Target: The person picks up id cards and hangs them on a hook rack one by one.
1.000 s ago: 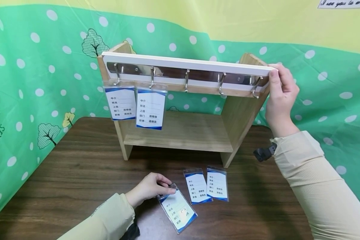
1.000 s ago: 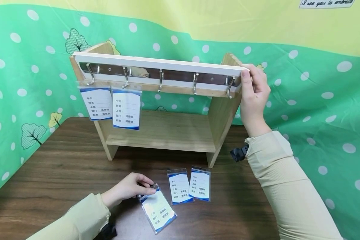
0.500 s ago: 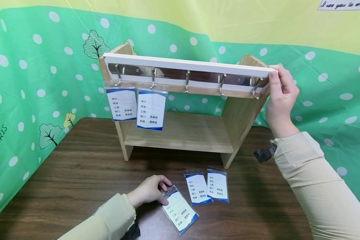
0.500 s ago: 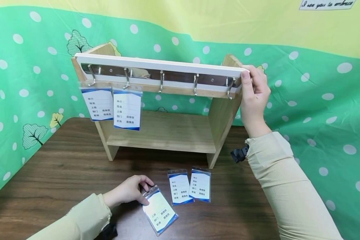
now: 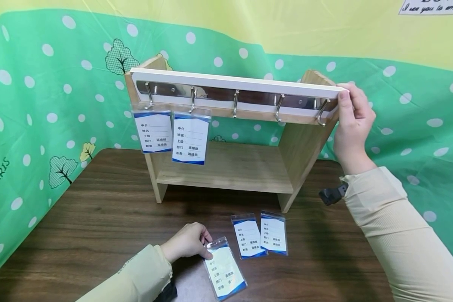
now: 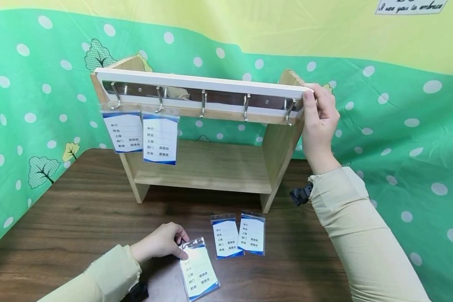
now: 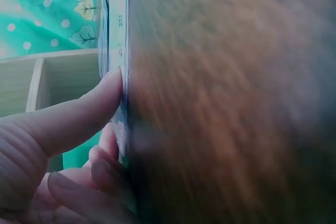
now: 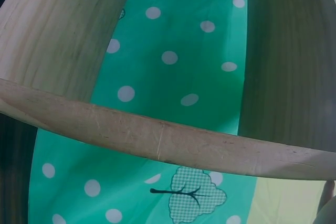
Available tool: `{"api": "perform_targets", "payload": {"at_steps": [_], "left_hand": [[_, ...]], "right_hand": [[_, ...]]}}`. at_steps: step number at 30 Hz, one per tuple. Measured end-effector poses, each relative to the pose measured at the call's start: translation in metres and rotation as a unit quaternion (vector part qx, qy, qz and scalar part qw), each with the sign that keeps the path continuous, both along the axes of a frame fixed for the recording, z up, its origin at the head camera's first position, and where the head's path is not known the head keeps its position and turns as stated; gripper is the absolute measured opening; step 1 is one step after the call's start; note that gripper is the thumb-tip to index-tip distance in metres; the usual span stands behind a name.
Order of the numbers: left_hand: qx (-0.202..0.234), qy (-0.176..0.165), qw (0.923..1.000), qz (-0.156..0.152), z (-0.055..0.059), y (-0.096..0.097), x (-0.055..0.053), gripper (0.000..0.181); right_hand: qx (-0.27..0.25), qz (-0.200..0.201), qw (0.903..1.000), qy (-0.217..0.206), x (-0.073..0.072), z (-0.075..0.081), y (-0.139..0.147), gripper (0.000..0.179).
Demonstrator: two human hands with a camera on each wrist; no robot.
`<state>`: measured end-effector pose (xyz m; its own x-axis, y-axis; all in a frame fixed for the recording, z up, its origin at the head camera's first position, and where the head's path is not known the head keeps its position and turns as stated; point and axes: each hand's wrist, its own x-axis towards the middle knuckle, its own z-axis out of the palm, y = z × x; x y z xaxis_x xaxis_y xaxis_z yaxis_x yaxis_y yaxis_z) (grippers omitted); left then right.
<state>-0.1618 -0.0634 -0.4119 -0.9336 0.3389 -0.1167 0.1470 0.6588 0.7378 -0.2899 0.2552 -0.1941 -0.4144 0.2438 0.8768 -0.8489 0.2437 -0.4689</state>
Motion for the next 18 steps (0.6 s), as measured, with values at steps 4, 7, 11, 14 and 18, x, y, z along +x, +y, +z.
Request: {"api": "perform_targets", "payload": {"at_steps": [4, 7, 11, 14, 18], "left_hand": [[0.004, -0.002, 1.0, -0.003, -0.0009, -0.0009, -0.0005, 0.029], [0.019, -0.007, 0.9998, -0.007, -0.0028, -0.0021, -0.0015, 0.029], [0.048, -0.019, 0.9986, -0.014, -0.0029, -0.0023, -0.0025, 0.03], [0.085, -0.037, 0.9956, -0.013, -0.0026, -0.0018, -0.0031, 0.031], [0.164, -0.077, 0.9834, -0.002, -0.0012, -0.0023, -0.0039, 0.029]], "right_hand": [[0.002, -0.002, 1.0, 0.002, -0.0004, -0.0002, 0.0002, 0.024], [0.001, 0.001, 1.0, 0.003, -0.0008, -0.0003, -0.0002, 0.023], [0.0, 0.003, 1.0, 0.003, -0.0008, -0.0002, 0.0, 0.022], [-0.004, 0.002, 1.0, 0.001, 0.0033, 0.0009, -0.002, 0.023], [-0.001, -0.001, 1.0, 0.0, 0.0064, 0.0025, -0.0049, 0.025]]}}
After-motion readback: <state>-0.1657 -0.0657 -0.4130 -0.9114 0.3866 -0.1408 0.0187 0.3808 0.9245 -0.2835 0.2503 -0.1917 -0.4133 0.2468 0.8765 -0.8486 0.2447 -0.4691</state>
